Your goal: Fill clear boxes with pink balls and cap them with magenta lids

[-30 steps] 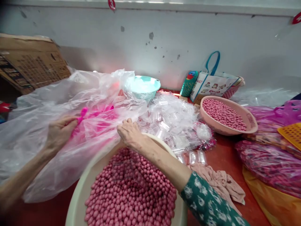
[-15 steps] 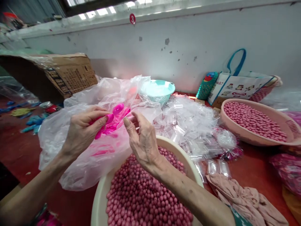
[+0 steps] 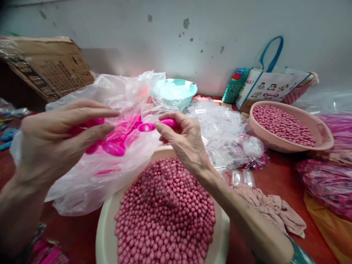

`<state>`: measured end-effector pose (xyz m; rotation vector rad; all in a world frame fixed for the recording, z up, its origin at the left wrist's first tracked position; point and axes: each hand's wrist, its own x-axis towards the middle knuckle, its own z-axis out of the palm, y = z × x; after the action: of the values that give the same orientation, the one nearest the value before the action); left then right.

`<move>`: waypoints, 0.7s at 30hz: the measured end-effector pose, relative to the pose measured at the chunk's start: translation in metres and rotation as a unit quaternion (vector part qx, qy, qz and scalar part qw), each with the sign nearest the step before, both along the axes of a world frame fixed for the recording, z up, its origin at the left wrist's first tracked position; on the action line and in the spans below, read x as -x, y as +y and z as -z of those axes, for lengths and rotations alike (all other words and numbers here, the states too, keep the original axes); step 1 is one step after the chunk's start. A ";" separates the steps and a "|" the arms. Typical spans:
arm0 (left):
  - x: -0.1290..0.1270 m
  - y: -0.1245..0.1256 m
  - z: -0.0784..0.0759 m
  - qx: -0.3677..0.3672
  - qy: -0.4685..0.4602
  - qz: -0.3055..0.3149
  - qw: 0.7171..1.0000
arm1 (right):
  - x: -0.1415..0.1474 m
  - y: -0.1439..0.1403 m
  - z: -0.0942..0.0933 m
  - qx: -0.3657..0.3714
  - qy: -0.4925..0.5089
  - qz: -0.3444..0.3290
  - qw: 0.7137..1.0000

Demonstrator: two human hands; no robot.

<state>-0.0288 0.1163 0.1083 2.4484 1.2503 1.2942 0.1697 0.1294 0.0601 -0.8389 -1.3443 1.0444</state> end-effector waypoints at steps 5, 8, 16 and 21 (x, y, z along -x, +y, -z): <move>-0.005 -0.017 0.023 0.264 0.143 0.230 0.926 | -0.037 -0.012 0.011 0.111 -0.076 0.061 0.989; -0.006 -0.011 0.051 0.392 0.134 0.223 0.883 | -0.046 -0.018 0.022 0.173 -0.085 0.061 0.979; -0.030 -0.009 0.087 0.595 -0.247 0.124 0.755 | 0.014 -0.043 0.038 0.123 -0.047 -0.051 0.990; 0.004 -0.003 0.071 0.524 -0.308 0.003 0.794 | -0.011 -0.026 0.036 -0.012 -0.252 -0.010 0.968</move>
<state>-0.0325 0.1130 0.0377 1.1230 1.2354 0.8613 0.1807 0.1035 0.0239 -1.1225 -1.7870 0.8551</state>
